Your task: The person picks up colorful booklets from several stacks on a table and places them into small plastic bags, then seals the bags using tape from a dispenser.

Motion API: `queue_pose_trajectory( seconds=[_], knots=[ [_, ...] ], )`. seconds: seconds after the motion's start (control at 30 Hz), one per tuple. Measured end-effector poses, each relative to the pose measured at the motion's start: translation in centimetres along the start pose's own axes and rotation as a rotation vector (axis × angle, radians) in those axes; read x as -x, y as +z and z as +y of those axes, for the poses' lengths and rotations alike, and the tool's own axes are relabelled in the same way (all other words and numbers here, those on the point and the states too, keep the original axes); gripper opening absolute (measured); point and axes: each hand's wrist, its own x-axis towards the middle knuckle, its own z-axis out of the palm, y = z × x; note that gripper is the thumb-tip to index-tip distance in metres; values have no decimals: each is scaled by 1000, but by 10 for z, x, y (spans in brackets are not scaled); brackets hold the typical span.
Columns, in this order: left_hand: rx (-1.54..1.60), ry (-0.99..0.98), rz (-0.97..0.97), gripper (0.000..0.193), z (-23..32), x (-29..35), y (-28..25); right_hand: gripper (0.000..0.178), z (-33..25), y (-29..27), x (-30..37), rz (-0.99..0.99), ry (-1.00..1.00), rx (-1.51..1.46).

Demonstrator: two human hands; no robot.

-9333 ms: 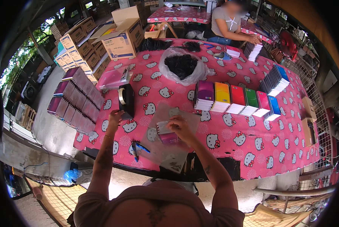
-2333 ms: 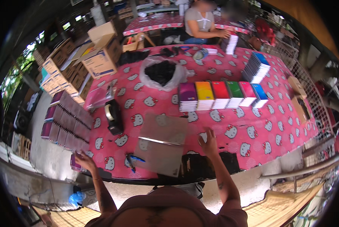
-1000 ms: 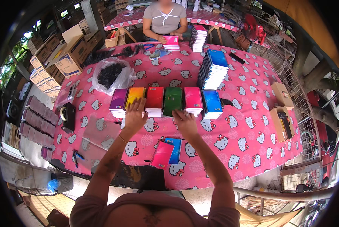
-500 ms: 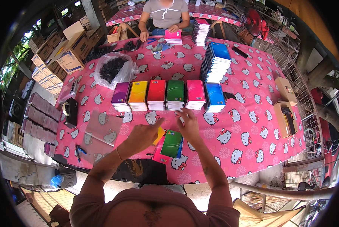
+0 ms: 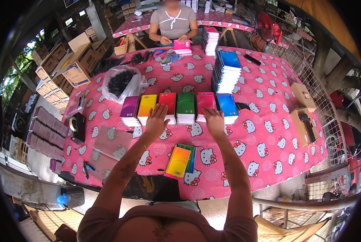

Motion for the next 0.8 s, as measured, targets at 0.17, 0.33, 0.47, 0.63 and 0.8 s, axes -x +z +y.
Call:
queue_pose_trajectory(
  seconds=[0.17,0.33,0.47,0.63,0.8],
  knots=[
    [70,178,182,43,-29,-2,-10,31,-42,-24,64,96,356,-1063],
    [231,71,-151,19,38,-3,-124,42,-60,10,117,-380,-182,-757],
    [180,22,-812,45,100,33,-88,45,-50,23,96,-614,-100,-788],
    [426,-197,-587,49,65,44,-25,48,-66,20,10,-66,56,-442],
    [-104,-9,-61,49,-75,22,-8,38,-83,30,-23,-48,-7,-3]
  ],
)
